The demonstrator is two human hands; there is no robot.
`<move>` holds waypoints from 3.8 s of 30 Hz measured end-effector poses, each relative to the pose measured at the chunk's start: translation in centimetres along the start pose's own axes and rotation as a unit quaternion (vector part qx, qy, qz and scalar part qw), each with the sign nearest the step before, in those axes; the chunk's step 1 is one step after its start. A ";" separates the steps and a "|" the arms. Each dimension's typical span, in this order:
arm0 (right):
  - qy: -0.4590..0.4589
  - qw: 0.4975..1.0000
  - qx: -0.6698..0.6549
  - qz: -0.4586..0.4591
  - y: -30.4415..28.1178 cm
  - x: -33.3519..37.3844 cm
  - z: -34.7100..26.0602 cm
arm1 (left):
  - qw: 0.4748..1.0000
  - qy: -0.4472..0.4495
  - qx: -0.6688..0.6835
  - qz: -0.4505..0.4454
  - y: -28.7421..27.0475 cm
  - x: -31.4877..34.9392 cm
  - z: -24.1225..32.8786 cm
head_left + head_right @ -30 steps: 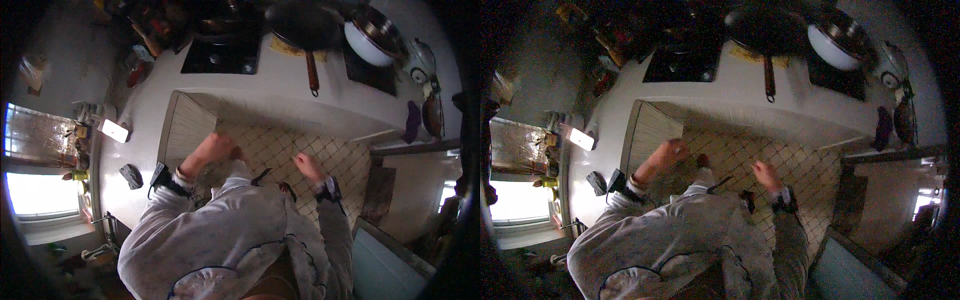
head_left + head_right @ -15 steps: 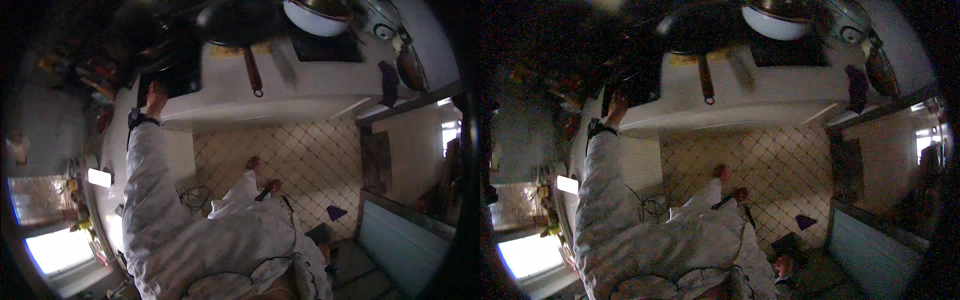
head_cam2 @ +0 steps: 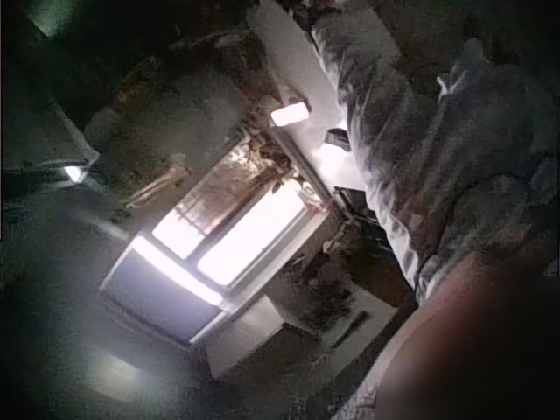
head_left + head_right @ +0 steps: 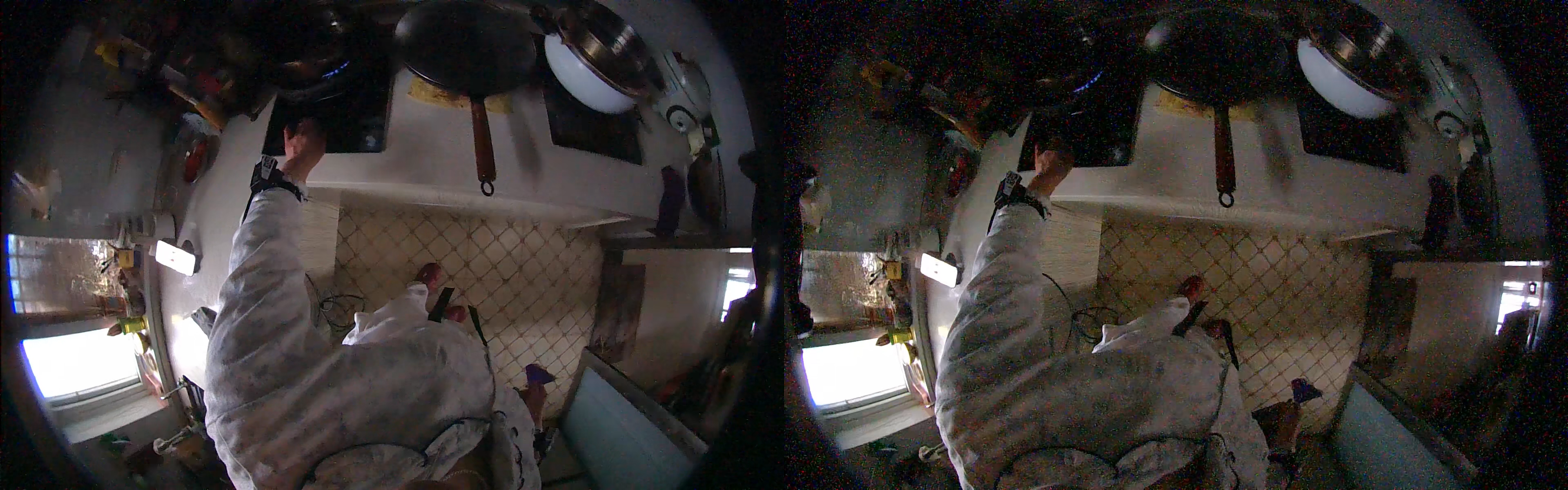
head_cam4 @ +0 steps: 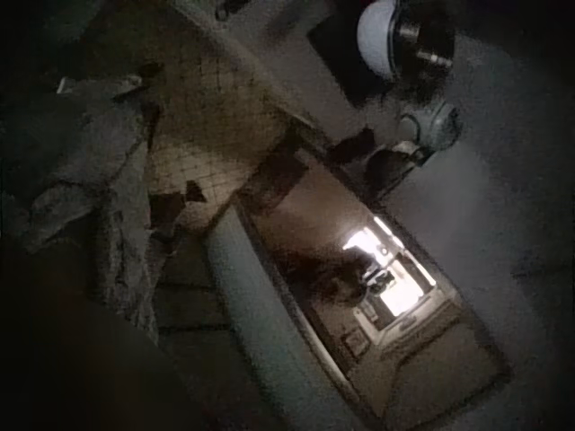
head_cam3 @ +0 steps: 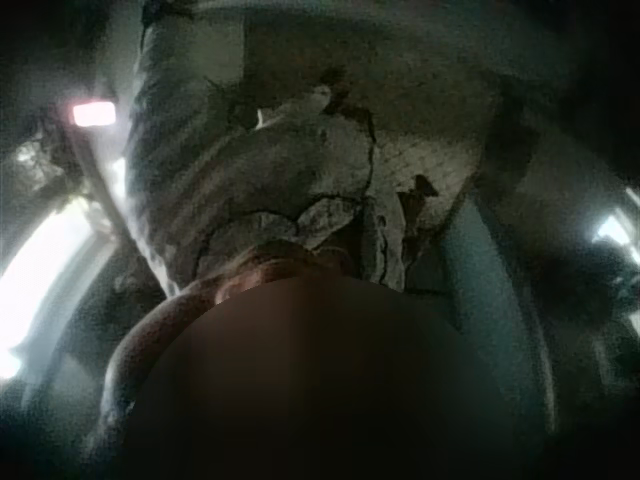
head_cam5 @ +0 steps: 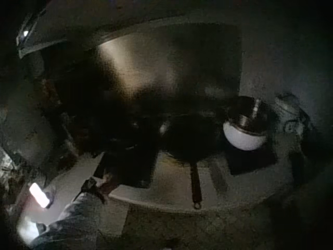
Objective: The person washes a blue pitcher, a glass lid, a small glass bowl, and a metal pot in the kitchen sink using a sponge and running water. They rinse each item and place them aside, then wipe the countertop with a cloth and move the pot to the stovetop.
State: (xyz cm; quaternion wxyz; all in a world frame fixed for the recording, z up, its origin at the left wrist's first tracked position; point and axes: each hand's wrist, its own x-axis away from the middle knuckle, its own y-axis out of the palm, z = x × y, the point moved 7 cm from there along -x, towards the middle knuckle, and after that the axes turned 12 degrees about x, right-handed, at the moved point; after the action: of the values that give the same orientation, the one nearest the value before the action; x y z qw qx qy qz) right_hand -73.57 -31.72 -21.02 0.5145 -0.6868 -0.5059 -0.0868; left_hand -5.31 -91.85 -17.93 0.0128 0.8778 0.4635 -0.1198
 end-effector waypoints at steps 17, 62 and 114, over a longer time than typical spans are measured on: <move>-0.157 0.982 0.070 -0.079 -0.2 -6.7 -14.8 | 0.276 -0.355 0.893 0.024 1.3 -0.6 0.9; -0.023 0.883 -0.461 -0.082 -14.3 -23.4 27.3 | 0.269 0.145 0.882 -0.358 -68.0 -11.2 19.4; 0.426 0.721 -0.539 0.084 -131.4 -64.7 78.8 | 0.052 0.261 0.813 -0.518 -211.2 -133.8 53.4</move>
State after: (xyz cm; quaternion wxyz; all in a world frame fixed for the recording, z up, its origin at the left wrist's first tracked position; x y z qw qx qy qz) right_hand -238.85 -13.77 -16.94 0.2236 -0.7782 -0.0412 -0.5854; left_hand -260.88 -87.14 -21.33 -0.8960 -0.1525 0.3849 -0.1606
